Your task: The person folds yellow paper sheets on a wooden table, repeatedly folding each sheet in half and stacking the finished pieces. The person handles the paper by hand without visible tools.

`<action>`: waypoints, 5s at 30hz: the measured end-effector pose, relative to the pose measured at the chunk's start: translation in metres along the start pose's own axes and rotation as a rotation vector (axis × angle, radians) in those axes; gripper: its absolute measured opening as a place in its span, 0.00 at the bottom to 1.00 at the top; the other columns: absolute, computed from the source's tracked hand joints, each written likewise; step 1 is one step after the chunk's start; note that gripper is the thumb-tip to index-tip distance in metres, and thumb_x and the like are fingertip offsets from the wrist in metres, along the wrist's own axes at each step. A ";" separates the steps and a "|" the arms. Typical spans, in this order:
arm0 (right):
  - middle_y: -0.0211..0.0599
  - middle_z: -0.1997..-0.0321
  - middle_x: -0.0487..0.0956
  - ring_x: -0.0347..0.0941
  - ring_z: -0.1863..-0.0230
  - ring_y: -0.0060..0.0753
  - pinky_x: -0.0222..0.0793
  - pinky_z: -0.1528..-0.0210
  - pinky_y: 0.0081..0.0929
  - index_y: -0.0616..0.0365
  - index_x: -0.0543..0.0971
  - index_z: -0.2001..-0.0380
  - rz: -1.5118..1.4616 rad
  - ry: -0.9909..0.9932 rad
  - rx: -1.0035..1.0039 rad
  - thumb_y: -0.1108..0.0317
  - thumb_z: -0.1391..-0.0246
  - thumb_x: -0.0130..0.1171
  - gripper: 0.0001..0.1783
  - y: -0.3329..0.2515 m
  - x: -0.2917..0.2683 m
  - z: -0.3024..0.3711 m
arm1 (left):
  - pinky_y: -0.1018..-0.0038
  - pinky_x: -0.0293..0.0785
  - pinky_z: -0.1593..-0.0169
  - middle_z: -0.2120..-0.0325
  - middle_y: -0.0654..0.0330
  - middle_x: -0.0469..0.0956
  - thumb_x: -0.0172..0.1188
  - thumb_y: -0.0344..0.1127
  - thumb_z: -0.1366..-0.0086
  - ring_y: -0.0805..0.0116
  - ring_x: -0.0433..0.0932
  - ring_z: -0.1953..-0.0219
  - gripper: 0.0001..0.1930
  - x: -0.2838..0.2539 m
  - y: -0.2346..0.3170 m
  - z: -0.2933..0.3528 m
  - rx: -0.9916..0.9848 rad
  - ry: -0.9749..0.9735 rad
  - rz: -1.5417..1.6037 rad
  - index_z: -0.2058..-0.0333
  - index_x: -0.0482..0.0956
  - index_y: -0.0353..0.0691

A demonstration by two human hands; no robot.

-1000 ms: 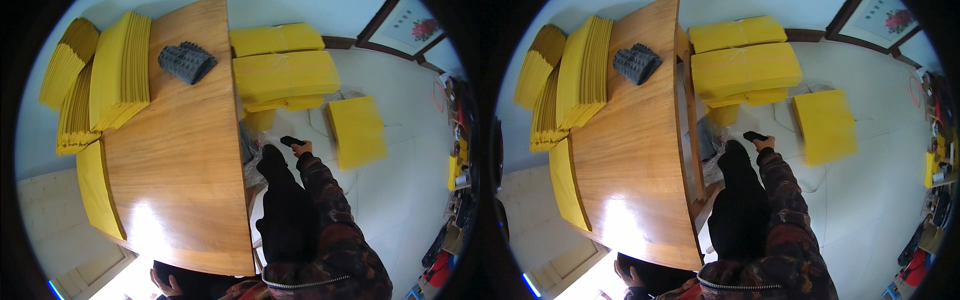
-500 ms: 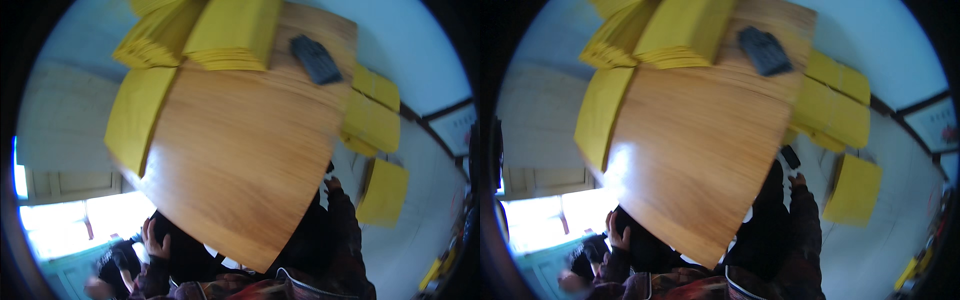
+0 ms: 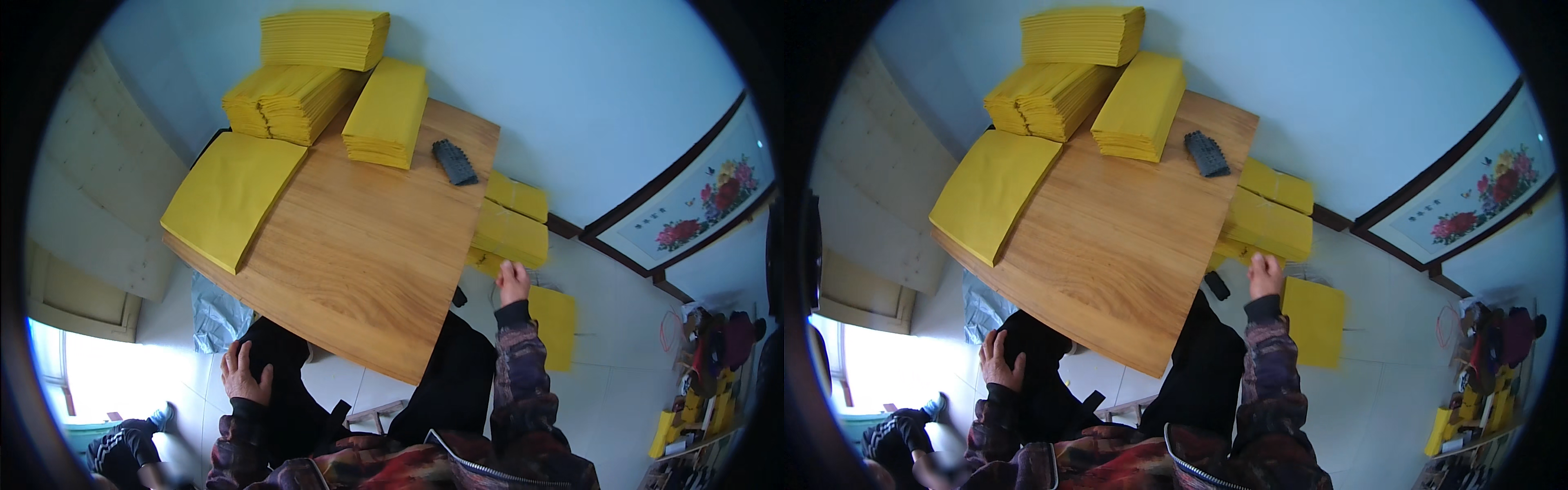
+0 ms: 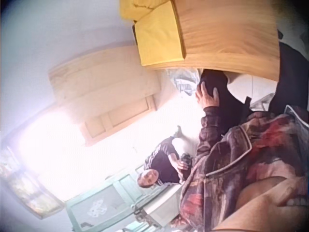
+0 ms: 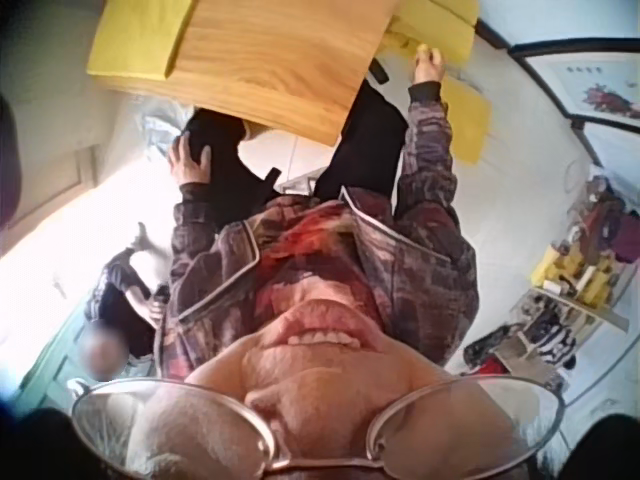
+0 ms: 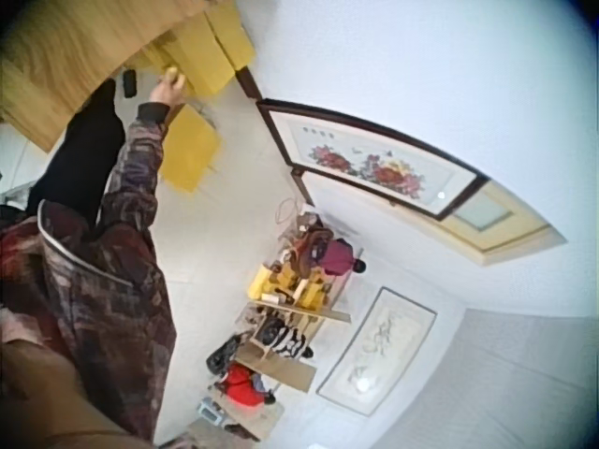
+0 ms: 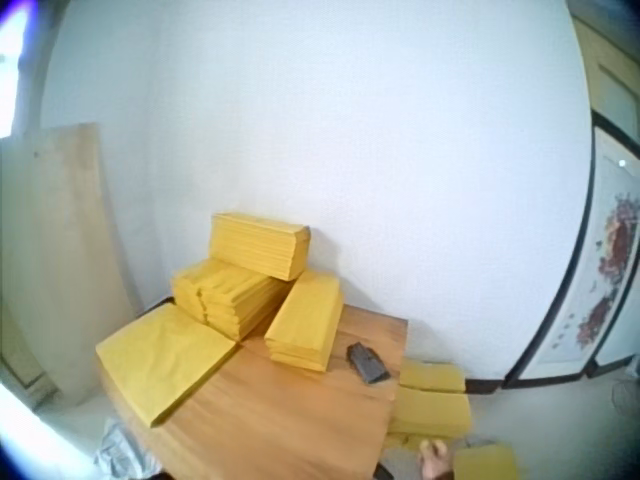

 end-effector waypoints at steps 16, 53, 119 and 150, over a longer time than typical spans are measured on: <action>0.35 0.44 0.66 0.57 0.40 0.48 0.54 0.41 0.48 0.52 0.74 0.53 1.316 0.030 -0.406 0.56 0.47 0.56 0.19 -0.125 0.160 -0.046 | 0.57 0.59 0.42 0.49 0.51 0.67 0.64 0.38 0.56 0.47 0.63 0.45 0.28 -0.034 -0.009 0.033 0.041 0.070 0.114 0.53 0.72 0.41; 0.46 0.44 0.67 0.60 0.41 0.49 0.56 0.39 0.41 0.62 0.70 0.51 0.765 -0.923 -1.117 0.61 0.55 0.63 0.28 -0.169 0.352 0.300 | 0.57 0.60 0.44 0.49 0.54 0.67 0.63 0.44 0.51 0.50 0.62 0.45 0.27 -0.089 -0.081 0.135 -0.006 0.123 0.193 0.51 0.71 0.45; 0.39 0.59 0.75 0.71 0.57 0.30 0.65 0.53 0.22 0.65 0.75 0.68 0.506 -1.253 -0.430 0.74 0.46 0.54 0.05 -0.203 0.240 0.302 | 0.80 0.73 0.59 0.47 0.61 0.72 0.55 0.27 0.38 0.73 0.76 0.59 0.06 -0.081 -0.029 0.009 0.074 -0.281 1.039 0.63 0.78 0.32; 0.32 0.71 0.76 0.71 0.68 0.26 0.65 0.63 0.21 0.62 0.76 0.68 0.299 -1.014 -0.337 0.67 0.46 0.60 0.09 -0.205 0.190 0.321 | 0.81 0.72 0.72 0.58 0.65 0.80 0.58 0.28 0.40 0.78 0.73 0.78 0.09 -0.070 -0.003 0.052 0.100 0.026 0.916 0.61 0.81 0.36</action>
Point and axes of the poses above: each hand's wrist, its own z-axis away from the middle knuckle, its own x-axis out of the palm, y = z × x, the point moved 1 cm from there along -z, towards the middle knuckle
